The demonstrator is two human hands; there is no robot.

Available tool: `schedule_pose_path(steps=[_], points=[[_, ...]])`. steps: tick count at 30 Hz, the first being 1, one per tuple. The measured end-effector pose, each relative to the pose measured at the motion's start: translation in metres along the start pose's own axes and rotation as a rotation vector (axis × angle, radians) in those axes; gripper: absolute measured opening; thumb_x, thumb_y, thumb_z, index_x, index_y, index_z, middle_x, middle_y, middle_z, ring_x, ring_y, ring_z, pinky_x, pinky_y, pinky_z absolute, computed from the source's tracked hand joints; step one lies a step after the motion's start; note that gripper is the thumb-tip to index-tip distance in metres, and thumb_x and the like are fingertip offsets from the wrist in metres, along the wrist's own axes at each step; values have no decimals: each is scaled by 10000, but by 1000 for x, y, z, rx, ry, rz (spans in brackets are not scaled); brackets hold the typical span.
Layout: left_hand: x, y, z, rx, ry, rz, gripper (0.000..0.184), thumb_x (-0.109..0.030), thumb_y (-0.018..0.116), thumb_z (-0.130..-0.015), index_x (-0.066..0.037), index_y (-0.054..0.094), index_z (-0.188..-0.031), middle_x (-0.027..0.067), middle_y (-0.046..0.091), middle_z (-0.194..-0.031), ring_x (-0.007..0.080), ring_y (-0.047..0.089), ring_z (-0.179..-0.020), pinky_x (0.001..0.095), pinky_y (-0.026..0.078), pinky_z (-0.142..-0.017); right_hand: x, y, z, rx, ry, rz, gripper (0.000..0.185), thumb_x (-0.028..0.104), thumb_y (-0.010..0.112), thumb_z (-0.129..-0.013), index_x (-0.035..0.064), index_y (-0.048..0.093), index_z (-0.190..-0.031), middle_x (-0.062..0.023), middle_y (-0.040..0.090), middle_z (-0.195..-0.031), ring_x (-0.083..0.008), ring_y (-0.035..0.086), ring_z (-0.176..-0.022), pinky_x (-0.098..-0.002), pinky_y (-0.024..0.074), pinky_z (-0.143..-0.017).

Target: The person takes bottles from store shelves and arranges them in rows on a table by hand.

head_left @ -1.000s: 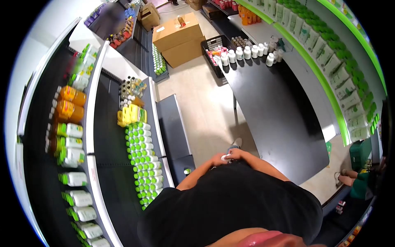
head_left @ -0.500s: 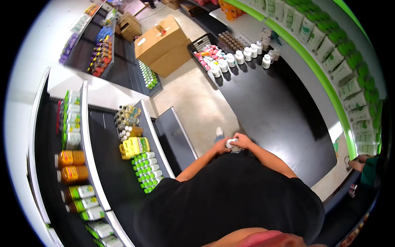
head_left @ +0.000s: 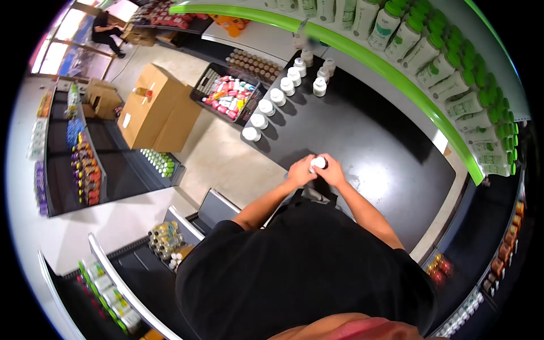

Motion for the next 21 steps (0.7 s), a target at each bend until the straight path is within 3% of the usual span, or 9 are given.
schedule_pose_path(steps=[6, 8, 11, 13, 16, 21], points=[[11, -69, -102, -33, -57, -139, 548, -257, 731, -734, -137, 518, -1224, 131, 628, -1188, 373, 619, -1044, 477, 517, -863, 40, -13, -99, -170, -38, 178, 401, 262, 752, -772, 61, 625, -1095, -124, 688, -902, -272, 662, -773, -360, 525, -710], [20, -84, -129, -67, -71, -109, 586, -297, 777, -726, -163, 511, -1231, 102, 629, -1208, 375, 624, -1040, 479, 515, -860, 13, -14, -120, -201, 185, 192, 369, 227, 726, -801, 62, 622, -1114, -115, 678, -845, -238, 648, -724, -365, 518, -695], [48, -94, -168, -47, -191, -146, 624, -294, 797, -730, -177, 489, -1260, 83, 611, -1249, 357, 614, -1073, 466, 510, -873, -40, -13, -132, -267, 301, -60, 287, 208, 676, -856, 40, 616, -1081, -73, 665, -802, -166, 633, -708, -319, 516, -670], [58, -101, -190, -92, -167, -89, 639, -277, 799, -734, -164, 480, -1277, 92, 598, -1266, 341, 595, -1122, 450, 497, -914, -77, -5, -121, -196, 438, -259, 240, 193, 649, -886, 30, 614, -1058, -54, 657, -796, -137, 622, -708, -290, 513, -658], [63, -103, -218, -104, -129, -18, 669, -233, 806, -732, -135, 459, -1296, 107, 582, -1278, 344, 580, -1145, 432, 487, -939, -115, 3, -70, -163, 460, -377, 180, 176, 625, -915, 32, 615, -1023, -45, 643, -791, -124, 610, -697, -267, 506, -640], [64, -106, -248, -171, -157, 6, 654, -268, 806, -744, -162, 452, -1283, 102, 581, -1261, 340, 572, -1148, 436, 482, -917, -218, 8, 79, -282, 727, -226, 188, 224, 624, -912, 36, 632, -924, -54, 634, -732, -132, 596, -621, -286, 492, -563]])
Point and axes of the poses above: each hand's wrist, its own z-axis away from the middle knuckle, its own y-axis out of the palm, x = y × z, the point moved 10 cm from there along -z, towards the middle knuckle
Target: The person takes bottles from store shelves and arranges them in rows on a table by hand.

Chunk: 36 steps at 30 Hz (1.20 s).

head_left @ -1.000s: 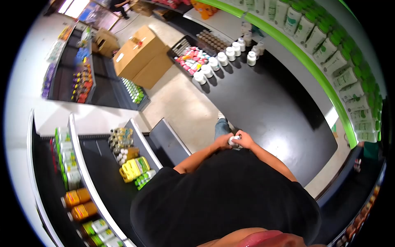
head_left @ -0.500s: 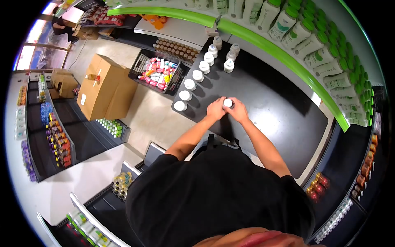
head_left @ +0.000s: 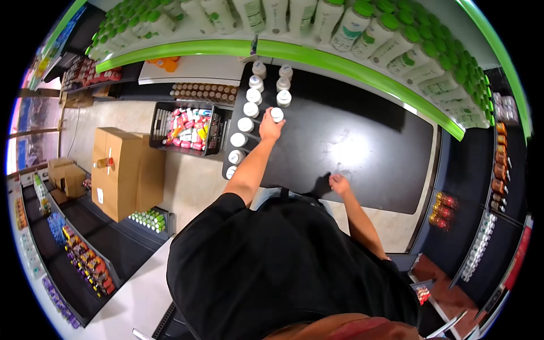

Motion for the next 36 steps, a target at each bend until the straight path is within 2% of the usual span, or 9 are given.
schedule_pose_path(steps=[3, 8, 14, 19, 21, 24, 27, 30, 36], points=[[11, 11, -15, 46, -79, -67, 695, -325, 803, -752, -180, 414, -1310, 92, 585, -1252, 329, 571, -1158, 447, 482, -910, -78, -31, 54, -110, 131, 52, 265, 279, 600, -906, 30, 653, -831, -75, 646, -687, -162, 605, -579, -309, 490, -518], [7, 15, -15, 47, -71, -47, 727, -346, 794, -761, -165, 395, -1341, 117, 568, -1278, 334, 555, -1180, 437, 471, -939, -227, -33, 116, -120, 441, -68, 235, 266, 584, -904, 64, 657, -998, -84, 698, -831, -206, 668, -659, -345, 506, -511], [40, 35, 31, 4, -115, -89, 689, -383, 698, -838, -134, 393, -1404, 143, 509, -1349, 355, 523, -1215, 432, 440, -997, -170, -35, 119, -176, 434, -286, 172, 166, 635, -893, 19, 655, -980, -108, 677, -818, -214, 672, -725, -349, 571, -577], [49, 69, 122, 143, 29, -228, 590, -392, 636, -873, -139, 463, -1377, 139, 402, -1463, 337, 351, -1368, 471, 373, -1073, -151, -74, 43, -205, 48, -332, 128, 134, 609, -906, 25, 655, -954, -64, 645, -741, -165, 622, -619, -310, 530, -536], [47, 80, 164, 156, 88, -355, 622, -406, 621, -883, -182, 422, -1429, 130, 278, -1550, 356, 224, -1434, 500, 306, -1119, -148, -113, 19, -377, -82, -31, 112, 123, 604, -891, 39, 654, -946, -66, 640, -726, -196, 625, -632, -332, 526, -575], [49, 95, 200, 193, 92, -432, 651, -410, 606, -895, -235, 366, -1474, 118, 171, -1597, 384, 148, -1459, 526, 237, -1150, -85, -172, 41, -611, -159, 127, 191, 131, 612, -829, 61, 651, -1002, -122, 673, -931, -296, 642, -848, -384, 512, -757], [45, 103, 200, 136, -4, -444, 667, -415, 597, -904, -276, 326, -1497, 108, 130, -1609, 381, 104, -1471, 566, 182, -1157, -24, -216, 70, -861, -108, 476, 318, 135, 602, -810, 98, 625, -1125, -159, 590, -1218, -353, 541, -1120, -429, 441, -939], [38, 112, 184, -77, -2, -491, 630, -431, 560, -924, -269, 340, -1491, 116, 167, -1600, 387, 128, -1465, 633, 153, -1133, -24, -240, 64, -1053, -111, 550, 433, 197, 575, -836, 131, 567, -1263, -164, 459, -1393, -365, 409, -1286, -496, 344, -1046], [17, 120, 176, -274, -66, -634, 579, -418, 522, -924, -265, 388, -1465, 110, 241, -1578, 368, 172, -1459, 624, 156, -1138, -33, -246, 47, -1104, -135, 667, 518, 229, 534, -843, 125, 520, -1350, -155, 426, -1459, -359, 369, -1355, -492, 287, -1107]])
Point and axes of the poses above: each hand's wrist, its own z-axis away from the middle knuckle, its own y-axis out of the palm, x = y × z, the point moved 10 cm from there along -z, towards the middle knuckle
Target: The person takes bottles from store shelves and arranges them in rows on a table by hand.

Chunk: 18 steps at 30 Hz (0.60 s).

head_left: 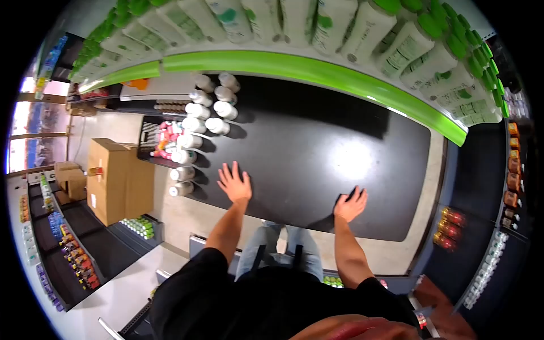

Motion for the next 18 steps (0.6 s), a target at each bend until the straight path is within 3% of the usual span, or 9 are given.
schedule_pose_path(steps=[8, 18], points=[[4, 9, 0, -28, -37, -19, 576, -390, 536, -893, -311, 409, -1449, 66, 268, -1572, 330, 190, -1459, 584, 167, -1153, -4, 11, 1, 58, 71, 19, 529, 210, 508, -850, 146, 508, -1375, -91, 383, -1518, -298, 314, -1417, -497, 246, -1140], [6, 14, 0, -59, -31, -24, 570, -388, 540, -884, -316, 429, -1438, 63, 283, -1567, 327, 213, -1453, 584, 180, -1146, -5, 13, 1, 28, 63, 1, 526, 206, 518, -827, 158, 537, -1350, -95, 406, -1502, -298, 331, -1406, -497, 265, -1129]])
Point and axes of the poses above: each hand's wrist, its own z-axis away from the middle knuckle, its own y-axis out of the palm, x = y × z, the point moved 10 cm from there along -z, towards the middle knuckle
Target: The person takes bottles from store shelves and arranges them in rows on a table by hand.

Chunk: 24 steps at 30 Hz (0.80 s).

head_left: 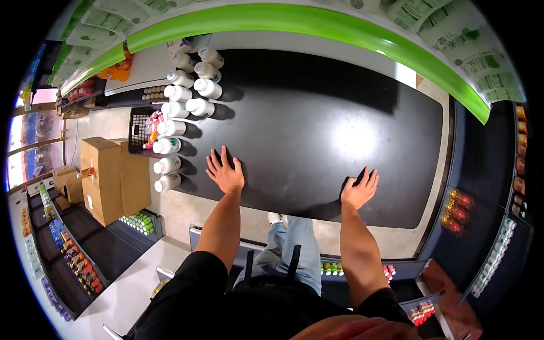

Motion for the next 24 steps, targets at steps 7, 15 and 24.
schedule_pose_path(steps=[7, 15, 24], points=[[-2, -1, 0, -7, 7, -2, 567, -382, 537, -887, -314, 428, -1439, 74, 294, -1560, 346, 222, -1446, 594, 186, -1139, 1, 0, 0, 15, 11, -6, 524, 212, 517, -828, 154, 539, -1348, -93, 399, -1506, -293, 323, -1411, -497, 258, -1133], [0, -1, -1, -4, 10, -1, 571, -388, 533, -885, -317, 425, -1442, 76, 289, -1562, 345, 220, -1447, 591, 187, -1140, 2, -1, 1, 7, 18, 12, 522, 206, 526, -824, 158, 545, -1343, -83, 413, -1498, -285, 334, -1402, -465, 266, -1129], [-1, -3, -3, 7, 4, 6, 573, -382, 541, -877, -304, 434, -1435, 78, 290, -1561, 343, 211, -1450, 596, 180, -1140, 4, -3, 2, -2, 9, 19, 524, 211, 527, -823, 154, 546, -1344, -81, 419, -1493, -286, 343, -1395, -463, 274, -1124]])
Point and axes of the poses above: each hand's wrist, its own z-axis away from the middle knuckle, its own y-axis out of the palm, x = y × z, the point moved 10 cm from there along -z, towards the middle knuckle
